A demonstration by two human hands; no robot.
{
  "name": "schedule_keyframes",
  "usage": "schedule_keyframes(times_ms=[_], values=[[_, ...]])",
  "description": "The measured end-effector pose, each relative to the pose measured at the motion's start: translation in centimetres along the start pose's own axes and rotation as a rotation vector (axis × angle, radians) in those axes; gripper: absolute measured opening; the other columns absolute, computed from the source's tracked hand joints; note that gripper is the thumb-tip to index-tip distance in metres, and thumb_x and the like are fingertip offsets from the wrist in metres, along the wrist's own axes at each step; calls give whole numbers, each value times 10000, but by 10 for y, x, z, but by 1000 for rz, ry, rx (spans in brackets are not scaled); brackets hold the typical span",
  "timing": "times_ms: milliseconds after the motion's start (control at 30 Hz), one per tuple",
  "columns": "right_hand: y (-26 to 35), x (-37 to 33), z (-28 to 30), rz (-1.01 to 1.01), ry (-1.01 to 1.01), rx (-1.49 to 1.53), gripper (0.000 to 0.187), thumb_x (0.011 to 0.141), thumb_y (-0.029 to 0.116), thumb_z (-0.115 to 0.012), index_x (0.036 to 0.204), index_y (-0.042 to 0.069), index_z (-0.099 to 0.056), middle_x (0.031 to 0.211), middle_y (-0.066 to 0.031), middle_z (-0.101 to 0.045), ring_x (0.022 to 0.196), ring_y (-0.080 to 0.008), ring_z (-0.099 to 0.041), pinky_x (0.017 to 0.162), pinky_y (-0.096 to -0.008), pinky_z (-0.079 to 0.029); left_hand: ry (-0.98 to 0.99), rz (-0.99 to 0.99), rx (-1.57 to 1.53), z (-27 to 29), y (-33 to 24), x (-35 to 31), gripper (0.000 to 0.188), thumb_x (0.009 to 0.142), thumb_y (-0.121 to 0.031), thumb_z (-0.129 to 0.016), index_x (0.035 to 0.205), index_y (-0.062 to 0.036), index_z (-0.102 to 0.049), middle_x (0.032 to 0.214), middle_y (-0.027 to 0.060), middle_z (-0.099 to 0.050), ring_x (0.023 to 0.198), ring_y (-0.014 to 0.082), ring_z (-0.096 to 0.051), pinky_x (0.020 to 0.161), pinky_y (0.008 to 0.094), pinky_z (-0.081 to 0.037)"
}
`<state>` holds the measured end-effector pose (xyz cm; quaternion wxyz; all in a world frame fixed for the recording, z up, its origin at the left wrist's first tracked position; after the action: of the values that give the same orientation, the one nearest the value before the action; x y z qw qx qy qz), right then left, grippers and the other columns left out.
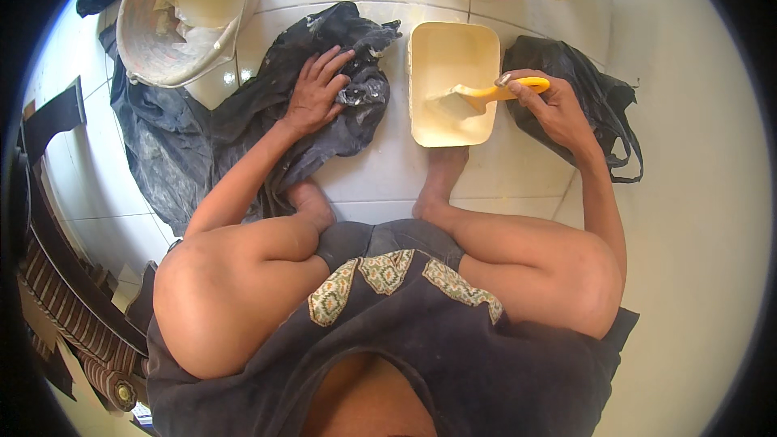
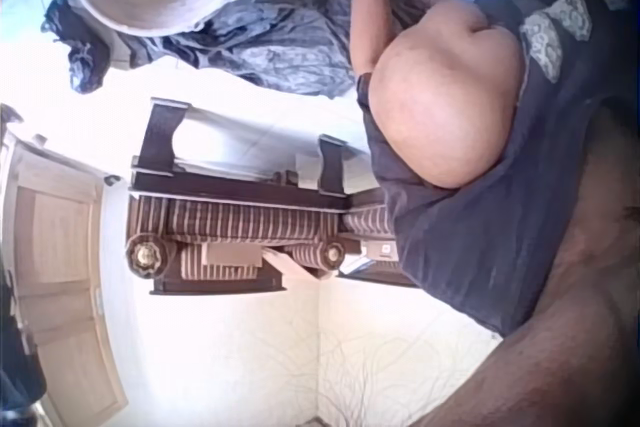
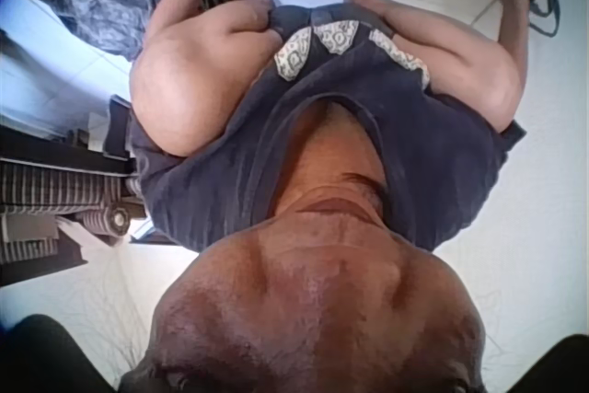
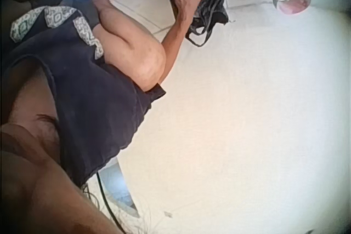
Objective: The person prepares a mixture of paint and putty by stirring contents in a bucket, transferring white material from a bag into a container, and mixing it with a brush.
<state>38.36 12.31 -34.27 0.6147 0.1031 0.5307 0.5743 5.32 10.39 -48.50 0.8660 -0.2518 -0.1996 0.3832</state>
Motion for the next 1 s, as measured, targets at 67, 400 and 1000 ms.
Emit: schedule_keyframes(times_ms=[67, 400, 1000], values=[[18, 0, 5, 124, -78, -71, 200, 964, 175, -624, 1090, 37, -696, 954, -13, -669, 833, -113, -530, 779, -269, -442, 10, 6, 10, 1, -1, 1, 437, 652, -158, -791, 1013, -95, -551, 1502, 65, -381, 1422, 300, -303, 1136, 516, -282], [54, 2, -34, 438, -14, -530, 241, 828, 66, -722, 1066, 74, -685, 807, -61, -511, 774, -232, -462, 707, -338, -408, -17, -7, 2, 4, -2, 2, 434, 647, -149, -788, 1005, -93, -548, 1488, 70, -396, 1406, 306, -325, 1128, 503, -300], [30, -17, -47, 226, 57, -456, 222, 850, 181, -733, 1062, 128, -694, 899, -80, -626, 827, -280, -568, 767, -385, -465, -24, -160, 108, 12, 21, 148, 810, 710, -264, -691, 1463, -179, -404, 1554, 48, -346, 1357, 291, -374, 1090, 440, -317]])
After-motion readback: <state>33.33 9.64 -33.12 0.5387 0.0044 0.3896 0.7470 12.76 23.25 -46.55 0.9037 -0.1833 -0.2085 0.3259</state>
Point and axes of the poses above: each hand's wrist, its own x-axis towards the middle knuckle, its own z-axis out of the back of the hand, y = z × x, the point moved 6 cm from there along x, towards the middle knuckle
